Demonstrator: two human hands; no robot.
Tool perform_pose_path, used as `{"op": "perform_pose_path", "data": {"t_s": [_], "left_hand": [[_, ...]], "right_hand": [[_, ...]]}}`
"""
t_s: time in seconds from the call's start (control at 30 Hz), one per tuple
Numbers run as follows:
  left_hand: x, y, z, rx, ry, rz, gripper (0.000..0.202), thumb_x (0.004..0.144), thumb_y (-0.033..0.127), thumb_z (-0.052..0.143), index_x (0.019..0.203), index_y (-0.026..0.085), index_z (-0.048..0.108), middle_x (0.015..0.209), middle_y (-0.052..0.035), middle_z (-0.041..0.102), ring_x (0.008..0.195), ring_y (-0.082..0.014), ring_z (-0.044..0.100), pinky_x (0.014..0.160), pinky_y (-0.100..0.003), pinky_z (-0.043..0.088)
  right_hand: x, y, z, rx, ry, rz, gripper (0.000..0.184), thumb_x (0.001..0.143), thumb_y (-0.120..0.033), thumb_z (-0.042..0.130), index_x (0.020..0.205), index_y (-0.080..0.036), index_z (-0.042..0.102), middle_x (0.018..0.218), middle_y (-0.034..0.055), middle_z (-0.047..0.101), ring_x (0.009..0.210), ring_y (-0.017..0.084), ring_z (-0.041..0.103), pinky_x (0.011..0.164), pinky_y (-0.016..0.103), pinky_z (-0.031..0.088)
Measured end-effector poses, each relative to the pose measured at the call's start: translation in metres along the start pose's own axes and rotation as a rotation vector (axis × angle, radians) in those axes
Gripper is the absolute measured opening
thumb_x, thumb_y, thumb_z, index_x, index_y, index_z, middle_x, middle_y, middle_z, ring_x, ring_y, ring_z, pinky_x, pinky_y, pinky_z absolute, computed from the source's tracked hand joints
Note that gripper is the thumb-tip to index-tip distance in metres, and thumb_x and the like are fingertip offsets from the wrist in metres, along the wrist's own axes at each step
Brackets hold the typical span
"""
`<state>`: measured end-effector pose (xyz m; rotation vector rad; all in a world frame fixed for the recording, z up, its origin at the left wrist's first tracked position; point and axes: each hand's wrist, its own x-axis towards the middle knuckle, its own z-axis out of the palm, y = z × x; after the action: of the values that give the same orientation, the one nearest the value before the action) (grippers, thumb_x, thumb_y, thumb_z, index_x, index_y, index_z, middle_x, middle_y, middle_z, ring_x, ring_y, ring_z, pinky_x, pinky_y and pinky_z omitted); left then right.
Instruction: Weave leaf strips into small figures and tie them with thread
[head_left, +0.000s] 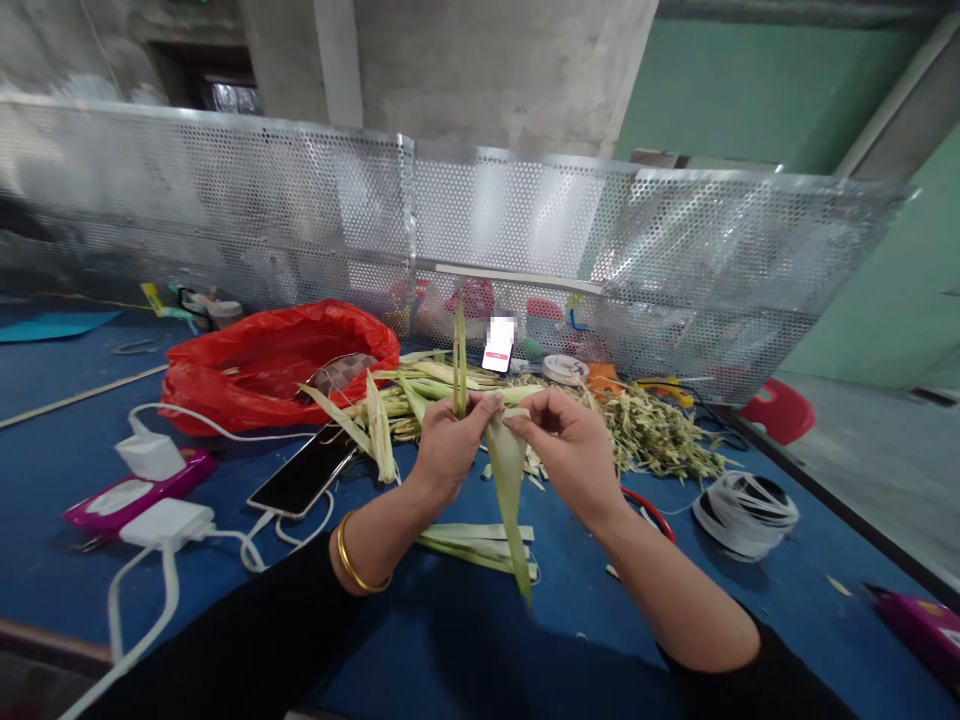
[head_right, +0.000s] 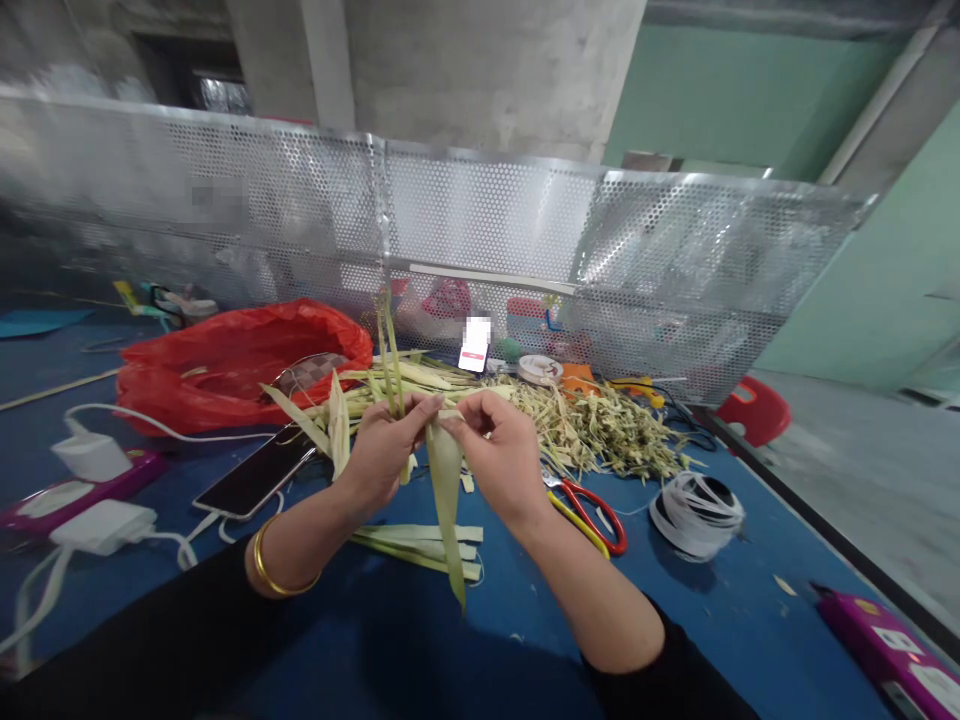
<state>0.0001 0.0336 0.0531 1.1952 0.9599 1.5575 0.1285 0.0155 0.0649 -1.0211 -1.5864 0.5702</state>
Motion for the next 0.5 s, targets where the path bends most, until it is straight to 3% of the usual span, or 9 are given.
{"op": "perform_pose_path", "data": {"t_s": [0.23, 0.43, 0.5], "left_hand": [[0.005, -0.005, -0.001, -0.043, 0.015, -0.007, 0.030, 0.066, 0.038, 0.071, 0.057, 0.014, 0.057, 0.051, 0.0050, 0.044, 0.046, -0.0053, 0.035, 0.044, -0.018, 0.027], [0.009, -0.003, -0.004, -0.086, 0.062, -0.015, 0.028, 0.065, 0.037, 0.072, 0.060, 0.014, 0.059, 0.046, 0.0073, 0.040, 0.042, -0.0038, 0.029, 0.041, -0.019, 0.022], [0.010, -0.001, -0.004, -0.106, 0.077, -0.019, 0.028, 0.064, 0.038, 0.073, 0.059, 0.014, 0.058, 0.044, 0.0080, 0.038, 0.040, -0.0035, 0.027, 0.040, -0.019, 0.020]], "right_hand": [[-0.001, 0.010, 0.003, -0.071, -0.105, 0.051, 0.014, 0.076, -0.028, 0.061, 0.070, -0.018, 0.055, 0.059, -0.0043, 0.046, 0.054, 0.009, 0.038, 0.051, 0.022, 0.032], [-0.002, 0.004, 0.003, -0.008, -0.016, -0.018, 0.014, 0.079, -0.027, 0.059, 0.069, -0.018, 0.054, 0.060, -0.0041, 0.045, 0.055, 0.009, 0.038, 0.052, 0.021, 0.032], [-0.002, 0.003, 0.003, -0.012, -0.044, 0.002, 0.013, 0.078, -0.029, 0.060, 0.072, -0.017, 0.056, 0.060, -0.0041, 0.046, 0.055, 0.009, 0.039, 0.052, 0.021, 0.032]]}}
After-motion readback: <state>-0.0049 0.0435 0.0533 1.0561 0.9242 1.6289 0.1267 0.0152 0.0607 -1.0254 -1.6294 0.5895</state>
